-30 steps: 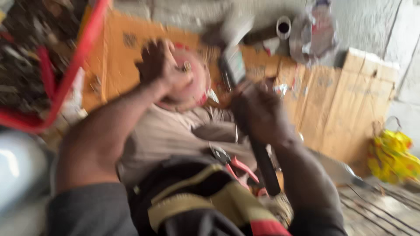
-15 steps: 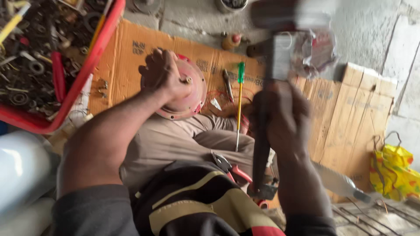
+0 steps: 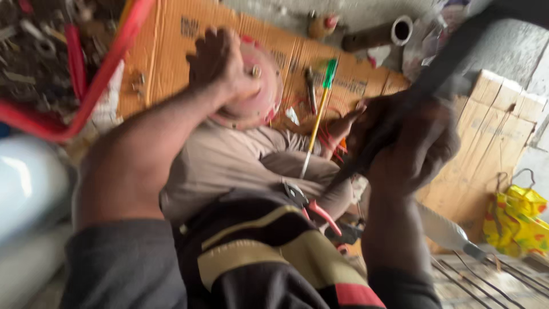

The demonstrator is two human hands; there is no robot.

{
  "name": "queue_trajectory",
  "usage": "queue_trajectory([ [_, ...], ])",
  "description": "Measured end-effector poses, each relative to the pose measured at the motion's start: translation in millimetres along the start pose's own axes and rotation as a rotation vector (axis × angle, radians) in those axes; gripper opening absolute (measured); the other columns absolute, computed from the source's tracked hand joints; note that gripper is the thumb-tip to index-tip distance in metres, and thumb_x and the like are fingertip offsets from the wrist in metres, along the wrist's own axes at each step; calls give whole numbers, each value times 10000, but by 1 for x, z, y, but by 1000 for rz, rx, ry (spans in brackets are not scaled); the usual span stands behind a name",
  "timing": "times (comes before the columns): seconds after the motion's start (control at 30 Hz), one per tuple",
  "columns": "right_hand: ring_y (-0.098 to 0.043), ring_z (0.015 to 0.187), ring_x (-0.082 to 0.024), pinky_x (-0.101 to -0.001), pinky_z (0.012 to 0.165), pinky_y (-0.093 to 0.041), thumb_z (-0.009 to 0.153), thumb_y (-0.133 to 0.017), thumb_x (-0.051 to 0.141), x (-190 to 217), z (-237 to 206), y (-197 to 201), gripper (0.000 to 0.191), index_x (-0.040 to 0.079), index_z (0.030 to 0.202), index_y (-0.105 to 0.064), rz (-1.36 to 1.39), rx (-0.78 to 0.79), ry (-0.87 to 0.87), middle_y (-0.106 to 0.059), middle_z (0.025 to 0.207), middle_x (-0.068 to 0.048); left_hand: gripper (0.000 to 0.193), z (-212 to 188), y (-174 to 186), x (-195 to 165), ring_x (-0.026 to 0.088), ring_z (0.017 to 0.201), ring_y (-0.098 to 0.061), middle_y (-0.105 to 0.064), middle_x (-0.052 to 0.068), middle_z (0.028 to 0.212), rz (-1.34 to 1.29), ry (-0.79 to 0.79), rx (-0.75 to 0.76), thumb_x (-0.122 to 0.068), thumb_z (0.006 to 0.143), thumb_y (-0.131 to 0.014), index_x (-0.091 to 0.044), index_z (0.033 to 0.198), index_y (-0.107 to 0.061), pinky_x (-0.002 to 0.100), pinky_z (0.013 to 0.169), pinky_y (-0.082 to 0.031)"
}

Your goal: The person sits on the floor repairing a ceiling fan motor. They hammer the rotor housing, separate the stator winding from the cover, reposition the winding assembly, then use a screwdriver to tighten screws on the motor housing.

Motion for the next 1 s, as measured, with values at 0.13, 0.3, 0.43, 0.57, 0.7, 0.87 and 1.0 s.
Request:
queue_trajectory([
  [0.13, -634, 613, -158, -291, 657, -526, 1000, -336, 211, -69, 3, -15, 316, 42, 1099, -583, 387, -342, -568, -661, 745, -65, 766, 6, -5, 4, 430, 1228, -503, -508, 204, 1290, 18, -45, -18, -480, 728, -856, -108, 1275, -469, 663, 950, -422],
  [0.3, -547, 477, -142, -305, 416, -446, 1046, -542, 355, -55, 11, 6, 325, 54, 980, -643, -425, 236, -311, -581, 621, -21, 1131, -24, -1, -3, 520, 1217, -498, -469, 302, 1377, 100, -113, -79, -516, 485, -927, -33, 1382, -437, 735, 859, -445],
  [0.43, -546, 506, -147, -287, 436, -447, 1085, -452, 465, -16, 3, 18, 430, 99, 936, -624, -206, 58, 87, -573, 681, -23, 824, -13, 2, 1, 448, 1196, -479, -472, 264, 1303, 59, -88, -32, -456, 635, -869, -49, 1245, -494, 664, 862, -421],
  [0.57, -617, 641, -171, -354, 665, -518, 1083, -528, 373, -45, 0, -18, 333, 83, 944, -614, -306, 217, 149, -615, 764, -55, 848, 1, -3, 10, 420, 1260, -496, -502, 236, 1333, 19, 3, 85, -497, 705, -834, -21, 1311, -478, 630, 983, -438],
  [0.7, -550, 527, -166, -347, 489, -452, 1043, -530, 367, -83, -8, -16, 316, 107, 914, -656, -621, 230, -514, -605, 678, -60, 1066, -18, -9, 11, 430, 1291, -440, -421, 229, 1416, 61, 84, 144, -518, 663, -869, -32, 1445, -331, 650, 981, -405],
  [0.87, -565, 493, -146, -293, 436, -452, 1081, -493, 338, -49, -12, 3, 310, 93, 935, -615, -373, 19, -93, -591, 665, -35, 1073, -27, -25, 21, 444, 1265, -456, -430, 238, 1413, 71, 33, 116, -461, 636, -873, 0, 1445, -340, 673, 948, -414],
  [1.0, -603, 536, -124, -274, 487, -498, 1118, -474, 416, -65, -14, -18, 437, 77, 898, -640, -308, 207, 31, -627, 683, -38, 915, -11, -48, 45, 441, 1304, -480, -480, 234, 1412, 32, 11, 113, -460, 709, -840, -4, 1390, -433, 675, 998, -423],
])
Point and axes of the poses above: each hand's wrist, its own z-axis towards the middle knuckle, its own y-axis out of the back of the hand, x = y × z, the point moved 3 cm from there along z, towards the middle knuckle
